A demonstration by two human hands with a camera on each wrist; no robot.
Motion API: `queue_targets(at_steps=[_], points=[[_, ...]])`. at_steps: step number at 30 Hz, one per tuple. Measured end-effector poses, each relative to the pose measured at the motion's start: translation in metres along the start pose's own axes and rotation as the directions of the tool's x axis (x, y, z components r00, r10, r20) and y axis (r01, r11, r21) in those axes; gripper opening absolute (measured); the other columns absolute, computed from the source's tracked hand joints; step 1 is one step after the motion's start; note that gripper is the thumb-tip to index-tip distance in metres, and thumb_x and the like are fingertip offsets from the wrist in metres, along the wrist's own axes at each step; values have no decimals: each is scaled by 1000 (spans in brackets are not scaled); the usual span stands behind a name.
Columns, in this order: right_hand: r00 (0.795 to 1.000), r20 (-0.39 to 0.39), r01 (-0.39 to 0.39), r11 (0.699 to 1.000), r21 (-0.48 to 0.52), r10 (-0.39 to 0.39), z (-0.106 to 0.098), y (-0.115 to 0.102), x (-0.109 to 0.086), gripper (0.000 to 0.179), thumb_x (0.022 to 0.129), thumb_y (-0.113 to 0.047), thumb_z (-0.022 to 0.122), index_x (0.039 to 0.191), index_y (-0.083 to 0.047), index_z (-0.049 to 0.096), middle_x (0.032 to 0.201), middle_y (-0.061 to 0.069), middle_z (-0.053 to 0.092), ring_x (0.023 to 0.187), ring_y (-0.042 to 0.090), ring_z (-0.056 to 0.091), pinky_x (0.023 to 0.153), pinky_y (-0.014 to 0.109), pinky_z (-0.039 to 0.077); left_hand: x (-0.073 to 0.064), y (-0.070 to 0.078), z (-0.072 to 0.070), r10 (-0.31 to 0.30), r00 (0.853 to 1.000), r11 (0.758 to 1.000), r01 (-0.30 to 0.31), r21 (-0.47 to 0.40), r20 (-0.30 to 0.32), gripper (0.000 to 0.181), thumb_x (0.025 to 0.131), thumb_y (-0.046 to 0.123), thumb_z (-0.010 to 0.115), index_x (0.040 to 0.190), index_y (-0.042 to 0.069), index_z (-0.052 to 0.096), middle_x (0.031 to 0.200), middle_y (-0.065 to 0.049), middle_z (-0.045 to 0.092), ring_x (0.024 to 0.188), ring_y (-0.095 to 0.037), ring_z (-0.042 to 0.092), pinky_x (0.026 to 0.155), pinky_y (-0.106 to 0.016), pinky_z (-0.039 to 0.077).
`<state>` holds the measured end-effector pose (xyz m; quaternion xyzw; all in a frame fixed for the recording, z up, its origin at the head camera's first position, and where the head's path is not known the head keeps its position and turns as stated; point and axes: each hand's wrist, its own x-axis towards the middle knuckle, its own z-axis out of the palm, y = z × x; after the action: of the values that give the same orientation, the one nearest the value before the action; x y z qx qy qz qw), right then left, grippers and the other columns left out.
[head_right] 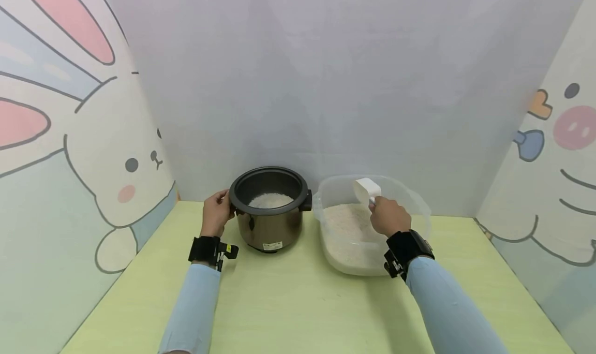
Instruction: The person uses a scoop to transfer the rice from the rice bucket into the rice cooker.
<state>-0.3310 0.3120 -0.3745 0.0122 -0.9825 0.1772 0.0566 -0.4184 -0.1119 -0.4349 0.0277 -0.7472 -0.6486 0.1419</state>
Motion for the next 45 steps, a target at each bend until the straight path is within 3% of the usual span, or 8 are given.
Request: queue_targets(at_steps=[11,17,21,30,37,45], points=[[996,59,-66,997,-47,69,4,5,-2,27,107,-18,49,113,4,64,90,23,66,71,35,60,59,46,45,0,4,2,26,1000,1000,-26,-11,0,34,107,26,57,129,3,69,95,-16,68,62,-13,61,56,-21,54],[990,122,-68,996,-62,75,2,4,1,32,106,-19,48,117,6,63,100,28,66,76,35,61,63,48,47,2,8,2,38,999,999,-39,-12,-8,34,107,28,58,129,4,69,96,-16,68,66,-15,63,57,-21,55],[984,160,-73,995,-66,83,2,4,2,31,105,-19,48,114,7,63,98,26,66,76,34,60,65,48,47,3,9,2,50,999,999,-50,-19,-5,35,107,28,58,129,4,69,95,-15,68,65,-14,62,57,-22,54],[974,226,40,998,-48,-28,9,2,-4,28,104,-14,45,113,6,62,101,22,64,82,32,58,73,48,46,-1,5,-1,41,999,999,-41,-3,-14,34,107,27,57,128,3,69,89,-11,65,63,-14,59,55,-21,52],[967,234,108,994,3,-106,11,1,-6,15,104,-10,53,98,0,62,80,8,52,69,22,48,68,39,39,-2,3,0,44,999,999,-44,0,-11,35,107,28,57,129,3,69,92,-14,67,63,-13,60,55,-21,52],[950,285,122,992,39,-128,14,1,-5,24,106,-15,53,111,3,69,85,10,60,73,23,52,74,41,42,-4,-2,-1,25,1000,1000,-26,-15,-6,37,107,29,57,130,3,68,92,-12,68,63,-13,60,57,-22,53]])
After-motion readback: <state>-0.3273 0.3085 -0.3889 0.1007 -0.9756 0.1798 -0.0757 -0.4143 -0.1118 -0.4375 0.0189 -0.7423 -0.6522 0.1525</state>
